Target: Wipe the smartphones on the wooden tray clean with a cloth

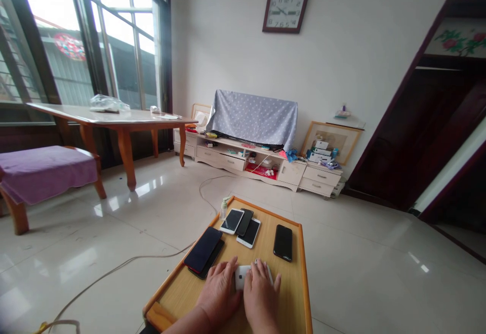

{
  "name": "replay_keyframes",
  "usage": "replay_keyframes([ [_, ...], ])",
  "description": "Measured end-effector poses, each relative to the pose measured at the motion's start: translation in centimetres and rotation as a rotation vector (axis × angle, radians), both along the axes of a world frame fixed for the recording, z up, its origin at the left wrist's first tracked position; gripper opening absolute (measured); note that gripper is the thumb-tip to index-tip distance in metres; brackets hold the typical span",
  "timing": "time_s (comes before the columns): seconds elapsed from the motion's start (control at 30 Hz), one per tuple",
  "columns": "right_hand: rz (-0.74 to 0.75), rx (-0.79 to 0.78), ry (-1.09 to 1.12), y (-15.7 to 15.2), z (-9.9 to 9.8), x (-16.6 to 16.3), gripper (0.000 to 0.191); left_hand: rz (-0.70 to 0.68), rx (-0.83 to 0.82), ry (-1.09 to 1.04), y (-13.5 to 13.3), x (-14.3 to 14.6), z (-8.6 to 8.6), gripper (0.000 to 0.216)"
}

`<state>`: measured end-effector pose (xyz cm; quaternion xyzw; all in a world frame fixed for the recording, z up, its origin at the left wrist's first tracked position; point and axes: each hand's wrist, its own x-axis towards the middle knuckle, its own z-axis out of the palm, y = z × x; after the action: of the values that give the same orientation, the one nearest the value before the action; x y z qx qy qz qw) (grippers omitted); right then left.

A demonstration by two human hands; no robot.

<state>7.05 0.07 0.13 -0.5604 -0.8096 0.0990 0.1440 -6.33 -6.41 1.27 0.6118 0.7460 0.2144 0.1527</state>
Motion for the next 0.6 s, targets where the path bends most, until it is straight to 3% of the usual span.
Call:
replay_keyframes([
  [0.13, 0.144, -0.049, 0.025, -1.2, -0.1, -1.7, 0.052, -0.009, -0.011, -0.015, 0.2, -0.3, -0.7, 0.071],
  [0.23, 0.167, -0.066, 0.052, -1.6, 0.1, -2.5, 0.052, -0.011, -0.001, -0.028, 0.2, -0.4, -1.0, 0.073],
  [0.43, 0.087, -0.033, -0.017, 0.3, 0.0, -1.8, 0.049, -0.013, 0.036, -0.017, 0.1, -0.3, -0.5, 0.064],
  [0.6, -0.066, -0.003, -0.072, 2.5, -1.8, 0.9, 0.053, 0.011, 0.062, -0.012, 0.0, -0.1, 0.2, 0.061],
])
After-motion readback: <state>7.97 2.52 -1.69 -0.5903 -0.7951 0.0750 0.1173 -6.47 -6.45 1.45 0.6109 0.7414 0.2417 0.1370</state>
